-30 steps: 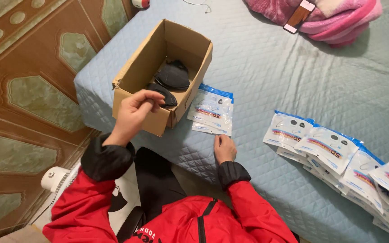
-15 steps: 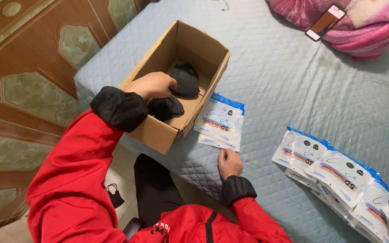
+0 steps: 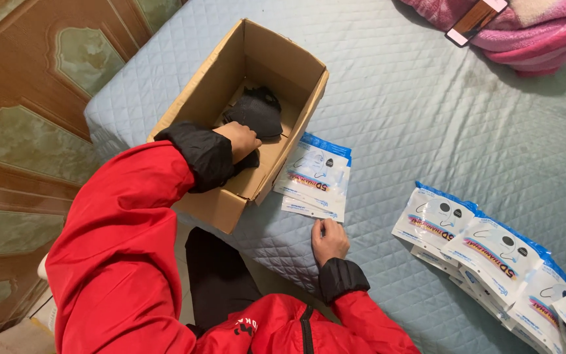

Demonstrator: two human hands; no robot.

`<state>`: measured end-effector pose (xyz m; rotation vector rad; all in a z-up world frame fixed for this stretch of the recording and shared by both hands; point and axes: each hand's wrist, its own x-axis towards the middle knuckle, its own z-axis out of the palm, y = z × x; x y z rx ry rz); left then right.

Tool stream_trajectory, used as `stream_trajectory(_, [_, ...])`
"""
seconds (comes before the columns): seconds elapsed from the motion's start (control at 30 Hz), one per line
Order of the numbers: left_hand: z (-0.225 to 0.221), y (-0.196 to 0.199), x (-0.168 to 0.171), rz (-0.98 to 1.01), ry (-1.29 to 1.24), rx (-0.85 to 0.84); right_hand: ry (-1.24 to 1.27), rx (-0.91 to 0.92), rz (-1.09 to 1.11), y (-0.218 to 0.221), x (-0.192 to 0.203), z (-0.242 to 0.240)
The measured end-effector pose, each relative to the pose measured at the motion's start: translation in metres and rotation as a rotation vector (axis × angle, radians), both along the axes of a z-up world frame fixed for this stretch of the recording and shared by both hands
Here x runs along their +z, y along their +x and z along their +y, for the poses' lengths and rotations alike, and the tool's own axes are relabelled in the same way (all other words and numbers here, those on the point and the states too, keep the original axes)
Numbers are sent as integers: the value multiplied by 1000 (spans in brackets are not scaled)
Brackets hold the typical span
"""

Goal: Inspecting and sorting black face masks from a cardboard box onto a bed surface

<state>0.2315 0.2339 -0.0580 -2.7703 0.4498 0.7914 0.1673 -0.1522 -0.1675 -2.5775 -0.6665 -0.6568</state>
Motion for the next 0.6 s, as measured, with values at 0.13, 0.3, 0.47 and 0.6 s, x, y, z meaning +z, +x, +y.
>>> stream_trajectory(0.13, [-8,-6,5,-30,54,-26,3,-8,12,0,1,-1])
stream_trajectory(0.3, [-11,-5,8,-33,177,-117,31,-6,20,-3,3,2])
stream_trajectory(0.47, [-7,-16,2,-12,146,-78,26,-6,18,-1,-1,0])
stream_trajectory(0.6, [4,-17,-15,-34,91,-20,34,-8,22,0,0,0])
